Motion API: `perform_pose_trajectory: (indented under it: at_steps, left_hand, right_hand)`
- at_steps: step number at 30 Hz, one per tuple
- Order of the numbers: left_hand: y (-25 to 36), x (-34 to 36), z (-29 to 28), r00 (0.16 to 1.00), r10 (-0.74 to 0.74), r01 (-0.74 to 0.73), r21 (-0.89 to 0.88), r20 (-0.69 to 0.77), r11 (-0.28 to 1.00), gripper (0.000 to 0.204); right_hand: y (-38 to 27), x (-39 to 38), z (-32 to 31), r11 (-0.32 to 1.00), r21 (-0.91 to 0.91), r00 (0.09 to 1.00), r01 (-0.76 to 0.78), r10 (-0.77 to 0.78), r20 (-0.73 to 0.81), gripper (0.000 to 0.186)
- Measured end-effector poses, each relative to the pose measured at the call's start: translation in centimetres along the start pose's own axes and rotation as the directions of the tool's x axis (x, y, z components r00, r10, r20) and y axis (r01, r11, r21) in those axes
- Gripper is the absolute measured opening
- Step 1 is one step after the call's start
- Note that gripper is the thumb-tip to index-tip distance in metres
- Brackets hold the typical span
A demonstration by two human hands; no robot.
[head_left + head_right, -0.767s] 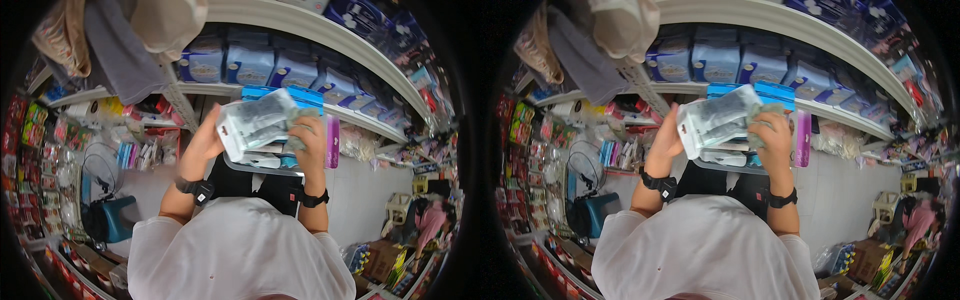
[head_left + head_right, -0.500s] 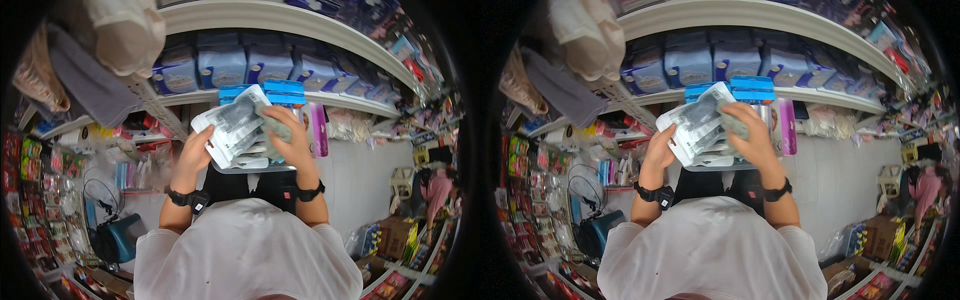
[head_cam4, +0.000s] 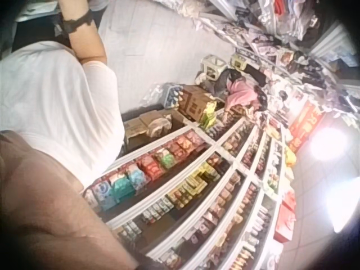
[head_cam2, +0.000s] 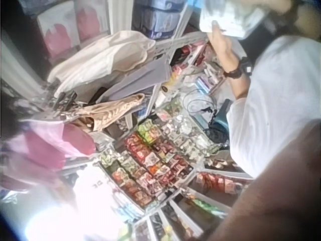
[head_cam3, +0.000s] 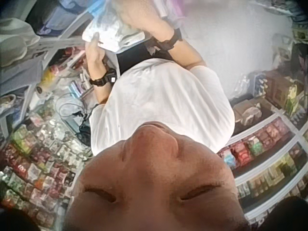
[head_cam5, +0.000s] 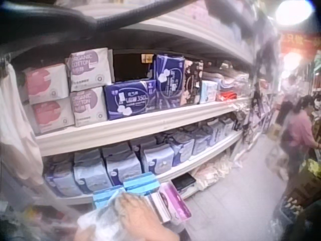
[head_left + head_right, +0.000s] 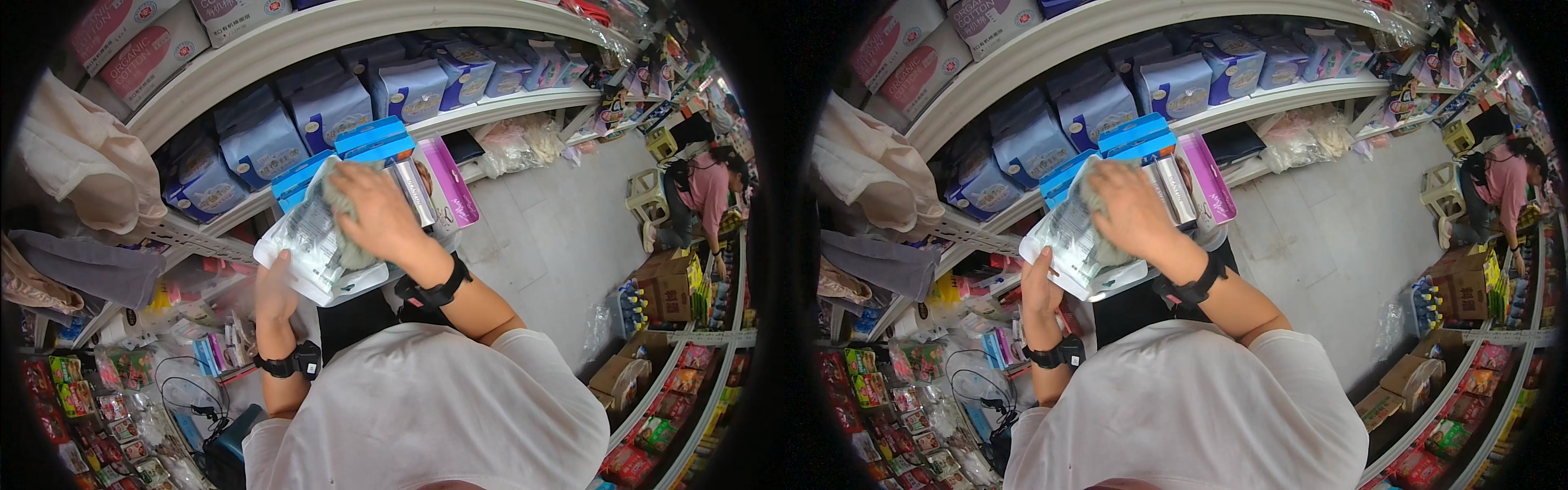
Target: The person wipes various packaged items, including boxes and plastic bags, with a cloth while pulling them from a store shelf and organizing them in a bin.
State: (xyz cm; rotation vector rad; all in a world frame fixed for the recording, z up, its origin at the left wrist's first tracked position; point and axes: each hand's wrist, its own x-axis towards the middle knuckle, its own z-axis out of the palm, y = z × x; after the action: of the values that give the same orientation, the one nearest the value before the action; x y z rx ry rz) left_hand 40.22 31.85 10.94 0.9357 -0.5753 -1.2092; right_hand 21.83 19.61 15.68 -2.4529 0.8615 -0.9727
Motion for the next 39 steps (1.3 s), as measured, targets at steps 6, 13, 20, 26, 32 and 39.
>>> perform_pose_trajectory:
  at_steps: [6,13,20,26,32,39]
  left_hand:
    - [0.0,0.2,0.8,0.999,-0.02,0.02,0.003,0.03,1.0,0.046]
    - [-0.3,0.4,-0.7,0.997,0.044,-0.051,0.128,0.055,0.99,0.045]
    - [0.0,0.3,0.4,0.999,0.02,-0.023,0.065,0.043,0.998,0.044]
    - [-0.5,0.5,0.1,1.0,-0.01,0.008,0.128,0.009,0.992,0.045]
    - [-0.4,0.6,-0.2,0.999,-0.004,-0.002,0.126,0.049,0.992,0.044]
    - [-0.7,0.8,0.6,1.0,-0.013,0.014,-0.014,0.017,1.0,0.044]
  right_hand:
    - [-2.2,-0.2,0.6,0.971,0.108,0.969,0.214,-0.224,0.1,0.053]
    - [-3.3,0.4,0.6,0.968,0.079,0.961,0.238,-0.247,0.126,0.052]
    - [1.6,0.1,-0.3,0.97,0.232,0.993,-0.067,0.088,-0.079,0.047]
    - [-2.0,0.0,0.7,0.928,0.189,0.936,0.322,-0.342,0.084,0.047]
    - [-1.1,1.3,0.0,0.971,0.138,0.973,0.194,-0.208,0.099,0.045]
    - [1.7,0.2,-0.4,0.978,0.186,0.984,-0.092,0.118,-0.135,0.049]
